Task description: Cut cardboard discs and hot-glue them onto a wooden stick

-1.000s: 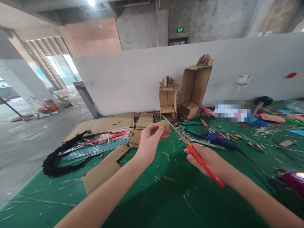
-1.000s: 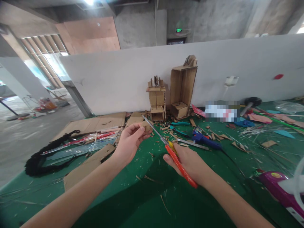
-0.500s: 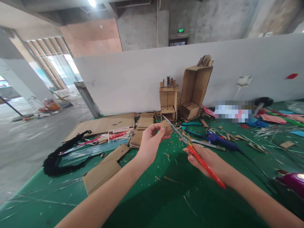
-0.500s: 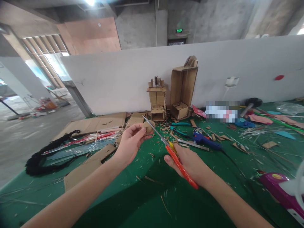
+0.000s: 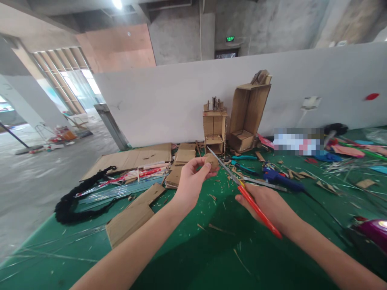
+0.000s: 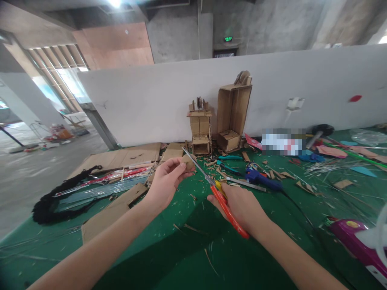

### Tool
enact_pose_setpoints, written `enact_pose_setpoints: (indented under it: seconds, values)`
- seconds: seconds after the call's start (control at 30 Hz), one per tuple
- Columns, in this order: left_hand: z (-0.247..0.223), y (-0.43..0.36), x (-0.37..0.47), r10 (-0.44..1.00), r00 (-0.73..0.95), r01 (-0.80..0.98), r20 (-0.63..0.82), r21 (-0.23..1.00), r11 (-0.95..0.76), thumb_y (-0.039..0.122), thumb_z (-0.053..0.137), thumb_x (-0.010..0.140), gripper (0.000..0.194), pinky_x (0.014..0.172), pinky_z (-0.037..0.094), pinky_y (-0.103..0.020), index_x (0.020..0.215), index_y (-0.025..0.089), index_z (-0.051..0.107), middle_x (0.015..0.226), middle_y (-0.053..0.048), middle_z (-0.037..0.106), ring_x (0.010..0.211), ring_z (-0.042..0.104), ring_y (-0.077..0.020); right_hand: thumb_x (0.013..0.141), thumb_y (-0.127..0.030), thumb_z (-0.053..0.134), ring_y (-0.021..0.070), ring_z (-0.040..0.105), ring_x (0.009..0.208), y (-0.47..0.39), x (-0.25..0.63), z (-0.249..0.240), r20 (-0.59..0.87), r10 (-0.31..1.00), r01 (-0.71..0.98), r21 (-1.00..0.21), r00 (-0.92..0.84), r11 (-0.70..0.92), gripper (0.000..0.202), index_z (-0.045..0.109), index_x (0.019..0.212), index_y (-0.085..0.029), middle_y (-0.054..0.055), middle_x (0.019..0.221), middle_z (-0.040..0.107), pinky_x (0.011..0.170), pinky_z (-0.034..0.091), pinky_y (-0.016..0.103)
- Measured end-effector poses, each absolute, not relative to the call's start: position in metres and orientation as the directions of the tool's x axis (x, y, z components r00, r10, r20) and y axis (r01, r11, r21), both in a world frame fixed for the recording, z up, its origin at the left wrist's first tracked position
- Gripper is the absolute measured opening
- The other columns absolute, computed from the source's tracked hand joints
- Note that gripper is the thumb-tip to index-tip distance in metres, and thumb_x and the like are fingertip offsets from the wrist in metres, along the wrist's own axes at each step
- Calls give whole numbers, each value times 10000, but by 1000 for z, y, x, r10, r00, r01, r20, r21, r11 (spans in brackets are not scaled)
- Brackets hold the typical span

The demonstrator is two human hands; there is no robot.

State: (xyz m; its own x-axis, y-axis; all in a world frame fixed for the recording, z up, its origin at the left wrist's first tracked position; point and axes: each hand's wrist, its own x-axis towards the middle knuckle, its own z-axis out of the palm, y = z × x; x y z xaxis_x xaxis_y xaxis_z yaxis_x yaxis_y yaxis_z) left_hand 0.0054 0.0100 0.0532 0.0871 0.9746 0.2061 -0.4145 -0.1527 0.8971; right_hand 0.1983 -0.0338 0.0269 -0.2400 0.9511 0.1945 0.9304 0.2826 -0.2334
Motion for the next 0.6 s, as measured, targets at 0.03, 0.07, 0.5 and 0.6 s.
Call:
enact_pose_setpoints:
  seconds: [0.03, 0.07, 0.5, 0.6]
  values:
    - [53, 10, 6, 976, 87, -421, 198, 895, -144, 257, 705, 695, 199, 732, 517, -305, 825, 142, 607, 775, -15, 661, 753, 669, -168, 888, -523, 334, 232, 607, 629, -34, 198, 26, 194, 953, 936, -223, -233, 274, 377, 466, 705, -221, 62, 686, 631, 561, 373, 300]
    - [52, 10, 6, 977, 89, -425, 193, 895, -138, 256, 705, 694, 200, 731, 517, -305, 826, 141, 608, 771, -16, 661, 749, 669, -167, 887, -534, 327, 228, 601, 608, -33, 198, 25, 191, 955, 939, -215, -229, 268, 397, 461, 678, -224, 57, 660, 623, 552, 364, 297]
    - [61, 10, 2, 973, 111, -416, 204, 899, -141, 241, 658, 741, 172, 719, 523, -293, 859, 137, 588, 807, -30, 647, 759, 670, -165, 811, -589, 444, 193, 525, 540, -23, 199, 13, 233, 954, 940, -237, -190, 245, 410, 387, 616, -233, 36, 591, 578, 508, 303, 273]
    - [65, 10, 1, 974, 101, -403, 202, 903, -146, 252, 659, 737, 183, 688, 518, -278, 859, 139, 582, 801, -25, 640, 746, 666, -159, 773, -613, 482, 168, 469, 504, -20, 200, 10, 258, 950, 917, -309, -174, 252, 437, 353, 590, -238, 16, 553, 531, 490, 294, 264]
